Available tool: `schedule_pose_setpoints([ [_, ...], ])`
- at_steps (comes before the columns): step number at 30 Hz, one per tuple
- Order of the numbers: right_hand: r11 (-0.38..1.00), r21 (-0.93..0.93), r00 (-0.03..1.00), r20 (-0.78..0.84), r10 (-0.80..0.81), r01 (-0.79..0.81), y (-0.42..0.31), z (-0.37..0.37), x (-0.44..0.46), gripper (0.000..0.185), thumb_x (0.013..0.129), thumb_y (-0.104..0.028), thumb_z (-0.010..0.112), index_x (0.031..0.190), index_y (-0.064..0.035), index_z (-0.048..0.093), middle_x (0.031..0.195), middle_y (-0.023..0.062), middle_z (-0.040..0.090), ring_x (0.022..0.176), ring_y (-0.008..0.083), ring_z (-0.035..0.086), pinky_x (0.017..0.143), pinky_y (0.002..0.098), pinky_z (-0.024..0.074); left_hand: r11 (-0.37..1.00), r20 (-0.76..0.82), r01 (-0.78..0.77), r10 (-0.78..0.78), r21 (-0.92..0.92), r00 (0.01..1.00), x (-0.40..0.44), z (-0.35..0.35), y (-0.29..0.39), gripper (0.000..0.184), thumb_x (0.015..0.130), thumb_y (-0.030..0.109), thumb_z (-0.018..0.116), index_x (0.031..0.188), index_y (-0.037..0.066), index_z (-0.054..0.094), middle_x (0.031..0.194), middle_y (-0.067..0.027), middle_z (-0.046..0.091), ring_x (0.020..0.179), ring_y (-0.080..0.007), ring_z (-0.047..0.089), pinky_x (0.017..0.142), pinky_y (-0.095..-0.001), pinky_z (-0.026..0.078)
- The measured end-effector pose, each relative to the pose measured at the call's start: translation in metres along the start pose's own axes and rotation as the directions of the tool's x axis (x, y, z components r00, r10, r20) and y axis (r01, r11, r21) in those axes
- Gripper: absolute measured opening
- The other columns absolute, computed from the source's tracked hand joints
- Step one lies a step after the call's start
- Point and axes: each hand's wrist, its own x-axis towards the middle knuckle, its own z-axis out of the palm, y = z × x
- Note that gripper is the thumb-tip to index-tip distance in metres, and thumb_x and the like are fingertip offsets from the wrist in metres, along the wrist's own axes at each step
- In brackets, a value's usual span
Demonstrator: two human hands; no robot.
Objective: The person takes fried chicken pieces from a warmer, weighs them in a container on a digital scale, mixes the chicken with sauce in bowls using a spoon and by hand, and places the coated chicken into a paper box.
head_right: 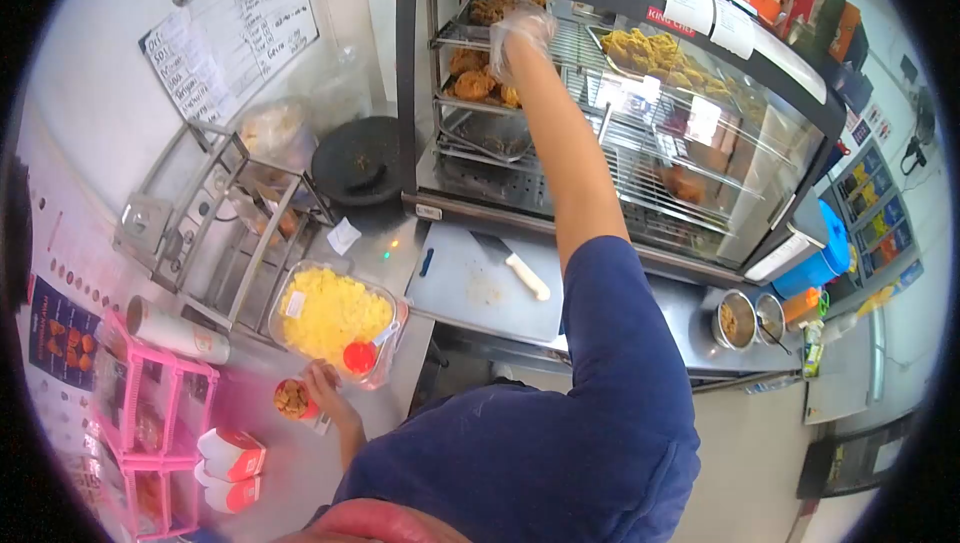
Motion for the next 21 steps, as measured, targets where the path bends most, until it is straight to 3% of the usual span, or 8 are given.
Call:
schedule_pose_setpoints([
  [4,0.978,0.209,0.974,-0.22,0.049,-0.002,0.004,0.013,0.052,0.06,0.067,-0.039,0.073,0.12,-0.0157,0.056,0.123,0.0086,0.058,0.112,0.026,0.057,0.087,0.0326,0.0479,0.999,-0.049,-0.014,0.016,0.036,0.999,-0.004,0.042,0.0,0.023,0.099,0.022,0.04,0.093,0.003,0.051,0.068,0.0009,0.039,0.061,-0.0069,0.035,0.056,-0.0215,0.029],
  [7,0.943,0.333,0.978,-0.194,0.082,-0.013,0.016,0.03,0.082,0.052,0.073,-0.031,0.07,0.121,-0.0158,0.054,0.123,0.0079,0.058,0.111,0.0247,0.057,0.087,0.0336,0.0485,0.999,-0.006,-0.02,0.02,0.038,1.0,-0.003,0.079,0.004,0.022,0.099,0.021,0.04,0.093,0.003,0.051,0.068,0.0009,0.04,0.061,-0.0067,0.035,0.055,-0.0212,0.029],
  [9,0.913,0.393,0.917,-0.394,0.063,0.106,0.017,0.05,0.085,0.043,0.077,-0.02,0.068,0.118,-0.0124,0.054,0.118,0.0095,0.059,0.108,0.024,0.057,0.087,0.0326,0.0485,0.999,0.028,-0.018,0.017,0.044,0.999,0.002,0.101,-0.007,0.021,0.099,0.02,0.04,0.093,0.003,0.052,0.069,0.001,0.04,0.061,-0.0067,0.036,0.055,-0.0212,0.029],
  [11,0.21,0.958,0.938,-0.244,0.245,0.195,0.014,0.059,0.065,0.035,0.079,-0.008,0.065,0.113,-0.0074,0.055,0.112,0.0109,0.06,0.106,0.0229,0.057,0.089,0.0305,0.048,0.998,0.082,-0.026,0.022,0.06,0.996,0.005,0.126,-0.014,0.021,0.099,0.02,0.04,0.093,0.004,0.052,0.069,0.001,0.041,0.061,-0.0067,0.036,0.055,-0.021,0.029],
  [12,-0.636,0.768,0.985,0.044,0.165,0.073,0.015,0.039,0.016,0.031,0.08,0.0,0.063,0.11,-0.0042,0.055,0.108,0.0116,0.06,0.104,0.0222,0.057,0.09,0.0289,0.0475,0.997,0.118,-0.037,0.028,0.068,0.993,0.007,0.142,-0.016,0.02,0.099,0.02,0.04,0.093,0.004,0.052,0.069,0.0009,0.041,0.062,-0.0068,0.036,0.056,-0.0209,0.029],
  [16,-0.762,0.614,0.92,-0.145,-0.364,-0.204,0.055,0.042,-0.093,0.031,0.079,-0.007,0.069,0.107,-0.002,0.056,0.101,0.0094,0.062,0.096,0.0206,0.061,0.088,0.0324,0.0504,0.995,0.307,-0.055,0.026,0.085,0.951,0.012,0.22,-0.017,0.022,0.098,0.022,0.041,0.094,0.004,0.053,0.069,0.0009,0.044,0.061,-0.0063,0.039,0.055,-0.0209,0.031],
  [20,-0.58,0.625,0.694,-0.083,-0.715,-0.523,0.127,-0.006,-0.186,0.026,0.078,-0.012,0.072,0.099,-0.0024,0.058,0.095,0.0119,0.065,0.086,0.0199,0.064,0.08,0.0346,0.0517,0.993,0.556,-0.107,0.064,0.045,0.829,0.006,0.319,-0.004,0.02,0.095,0.024,0.049,0.098,0.004,0.053,0.074,0.0003,0.047,0.069,-0.0092,0.044,0.062,-0.0236,0.037],
  [21,-0.52,0.658,0.598,-0.131,-0.791,-0.544,0.145,-0.01,-0.194,0.024,0.078,-0.012,0.072,0.097,-0.0024,0.059,0.093,0.0124,0.066,0.085,0.0204,0.064,0.078,0.0349,0.0519,0.928,0.687,-0.37,0.243,0.041,0.685,0.008,0.344,-0.025,0.019,0.092,0.022,0.053,0.098,0.004,0.055,0.077,-0.0004,0.05,0.071,-0.0099,0.045,0.064,-0.0246,0.038],
])
